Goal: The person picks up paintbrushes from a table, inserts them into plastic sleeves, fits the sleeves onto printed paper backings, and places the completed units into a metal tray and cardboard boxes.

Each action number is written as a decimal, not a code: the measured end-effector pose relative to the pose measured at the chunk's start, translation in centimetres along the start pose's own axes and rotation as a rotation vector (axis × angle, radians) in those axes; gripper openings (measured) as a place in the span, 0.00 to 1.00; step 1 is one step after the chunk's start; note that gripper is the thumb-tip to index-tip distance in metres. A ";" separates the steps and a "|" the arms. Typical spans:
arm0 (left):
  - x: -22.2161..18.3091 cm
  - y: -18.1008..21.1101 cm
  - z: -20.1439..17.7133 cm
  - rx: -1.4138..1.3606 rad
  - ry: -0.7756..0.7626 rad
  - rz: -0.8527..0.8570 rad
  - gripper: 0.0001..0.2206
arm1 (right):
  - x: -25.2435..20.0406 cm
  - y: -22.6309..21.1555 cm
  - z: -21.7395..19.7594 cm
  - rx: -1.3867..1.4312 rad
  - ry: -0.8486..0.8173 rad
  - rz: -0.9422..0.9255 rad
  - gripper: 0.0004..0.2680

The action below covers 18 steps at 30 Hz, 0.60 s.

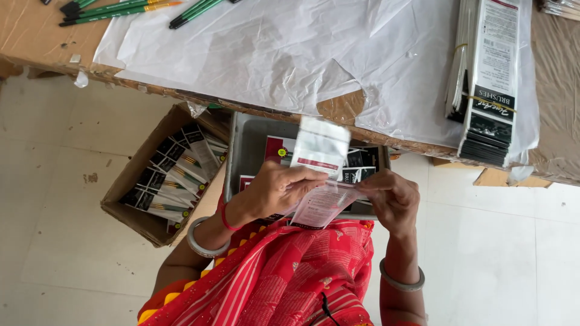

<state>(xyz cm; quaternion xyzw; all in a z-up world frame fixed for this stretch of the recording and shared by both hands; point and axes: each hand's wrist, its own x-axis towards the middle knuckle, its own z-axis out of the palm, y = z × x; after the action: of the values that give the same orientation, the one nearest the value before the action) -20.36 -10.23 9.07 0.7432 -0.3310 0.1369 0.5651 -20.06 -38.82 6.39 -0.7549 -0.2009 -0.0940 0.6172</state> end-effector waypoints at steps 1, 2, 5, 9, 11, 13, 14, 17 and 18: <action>0.4 0.1 -0.5 -0.011 -0.042 0.049 0.11 | 0.5 -0.1 -0.3 0.050 -0.086 -0.081 0.03; 0.8 0.2 -1.1 -0.021 -0.084 0.097 0.12 | 1.0 -0.3 -0.6 0.100 -0.172 -0.162 0.03; 0.5 -1.0 -2.0 0.024 -0.252 0.101 0.14 | 1.8 -0.4 -1.3 0.142 -0.285 -0.162 0.04; 0.9 -0.6 -2.3 0.089 -0.303 0.075 0.13 | 1.9 -1.0 -0.6 0.096 -0.309 -0.171 0.07; 1.0 -0.6 -2.0 0.115 -0.259 0.066 0.09 | 1.4 -1.0 0.2 -0.089 -0.215 -0.155 0.04; 1.0 -0.7 -2.2 0.130 -0.235 0.044 0.07 | 0.9 -0.9 1.2 -0.015 -0.126 -0.096 0.03; 1.0 -0.7 -2.3 0.146 -0.212 0.024 0.06 | 0.6 -0.8 1.7 0.058 -0.036 -0.040 0.04; 1.3 0.4 -3.3 0.132 -0.131 0.043 0.06 | 2.5 -5.2 4.6 0.411 0.009 0.265 0.12; 1.4 0.6 -3.5 0.128 -0.134 0.037 0.06 | 1.1 -3.2 4.4 0.411 0.011 0.273 0.12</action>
<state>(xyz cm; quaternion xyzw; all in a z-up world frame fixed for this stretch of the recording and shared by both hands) -19.14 -7.56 11.40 0.7789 -0.3721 0.1182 0.4907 -20.83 -33.86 8.68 -0.6330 -0.1085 0.0288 0.7660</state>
